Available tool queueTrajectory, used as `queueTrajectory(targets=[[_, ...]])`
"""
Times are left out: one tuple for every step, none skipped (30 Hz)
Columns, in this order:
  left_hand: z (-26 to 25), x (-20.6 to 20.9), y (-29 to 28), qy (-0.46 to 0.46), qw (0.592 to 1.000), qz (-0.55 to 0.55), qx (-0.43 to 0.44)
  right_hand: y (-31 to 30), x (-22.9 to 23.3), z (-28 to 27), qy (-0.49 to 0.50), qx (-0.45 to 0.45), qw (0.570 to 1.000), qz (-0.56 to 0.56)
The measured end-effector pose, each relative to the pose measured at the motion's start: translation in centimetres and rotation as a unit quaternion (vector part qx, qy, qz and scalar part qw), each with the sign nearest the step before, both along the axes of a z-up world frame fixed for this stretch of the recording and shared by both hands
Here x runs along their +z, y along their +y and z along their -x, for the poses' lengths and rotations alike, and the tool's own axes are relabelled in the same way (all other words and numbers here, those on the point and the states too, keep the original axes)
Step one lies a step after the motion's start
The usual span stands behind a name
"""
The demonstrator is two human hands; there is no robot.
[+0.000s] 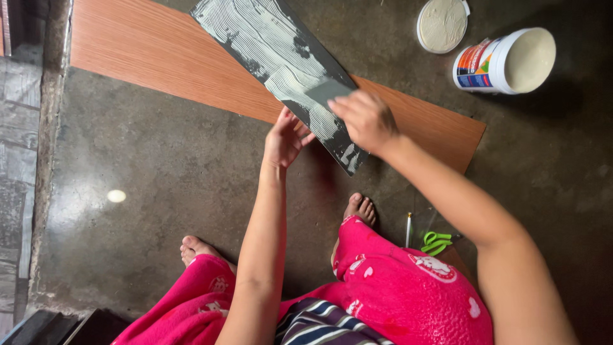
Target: The person spreads adhesive on the back of a dark rectangular tile using a notched trowel, then places the tile onto a wooden plank on the floor. The person wipes excess adhesive from the tile edges with a cloth.
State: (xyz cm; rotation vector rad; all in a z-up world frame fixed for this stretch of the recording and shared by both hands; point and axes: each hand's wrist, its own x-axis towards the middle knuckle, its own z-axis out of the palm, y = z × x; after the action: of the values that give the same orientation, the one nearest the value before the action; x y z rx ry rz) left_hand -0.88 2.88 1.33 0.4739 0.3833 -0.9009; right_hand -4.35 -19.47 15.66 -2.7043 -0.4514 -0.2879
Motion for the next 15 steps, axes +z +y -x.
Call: queueTrajectory(targets=[[0.3, 0.0, 0.4, 0.026, 0.999, 0.028, 0.018, 0.0, -0.3, -1.2, -0.004, 0.025, 1.000, -0.003], [0.0, 0.0, 0.4, 0.047, 0.997, 0.059, 0.036, 0.1, -0.8, -3.1, -0.013, 0.051, 0.999, -0.003], [-0.2, 0.0, 0.4, 0.045, 0.997, 0.057, 0.035, 0.7, -1.3, -4.7, -0.024, 0.062, 0.998, -0.007], [-0.1, 0.1, 0.4, 0.045, 0.997, 0.054, 0.034, 1.4, -1.8, -6.1, -0.033, 0.073, 0.997, -0.012], [0.0, 0.1, 0.4, 0.045, 0.997, 0.052, 0.034, 2.0, -2.3, -7.3, -0.025, 0.087, 0.996, -0.003], [0.1, 0.2, 0.5, 0.035, 0.996, 0.068, 0.039, 2.7, -2.8, -8.4, -0.017, 0.101, 0.995, 0.007], [0.1, 0.2, 0.5, 0.024, 0.995, 0.085, 0.045, 3.2, -3.2, -9.2, -0.009, 0.116, 0.993, 0.016], [0.2, 0.3, 0.6, 0.015, 0.994, 0.100, 0.051, 3.6, -3.5, -9.6, -0.001, 0.114, 0.993, 0.016], [0.4, 0.4, 0.7, 0.018, 0.993, 0.103, 0.057, 4.0, -3.8, -9.8, 0.008, 0.113, 0.993, 0.015], [0.4, 0.5, 0.8, 0.022, 0.992, 0.105, 0.064, 4.2, -4.0, -9.8, 0.017, 0.112, 0.993, 0.014], [0.5, 0.8, 0.9, 0.025, 0.991, 0.107, 0.071, 4.3, -4.0, -9.6, 0.019, 0.111, 0.994, 0.013], [0.4, 1.0, 0.9, 0.028, 0.991, 0.104, 0.075, 4.1, -4.0, -9.5, 0.020, 0.109, 0.994, 0.013], [0.2, 1.3, 0.9, 0.031, 0.991, 0.102, 0.080, 3.9, -3.9, -9.1, 0.020, 0.107, 0.994, 0.013], [0.2, 1.6, 0.9, 0.035, 0.991, 0.101, 0.085, 3.6, -3.8, -8.5, 0.020, 0.104, 0.994, 0.011], [0.1, 1.8, 0.9, 0.026, 0.991, 0.099, 0.086, 3.3, -3.7, -7.9, 0.019, 0.101, 0.995, 0.008]])
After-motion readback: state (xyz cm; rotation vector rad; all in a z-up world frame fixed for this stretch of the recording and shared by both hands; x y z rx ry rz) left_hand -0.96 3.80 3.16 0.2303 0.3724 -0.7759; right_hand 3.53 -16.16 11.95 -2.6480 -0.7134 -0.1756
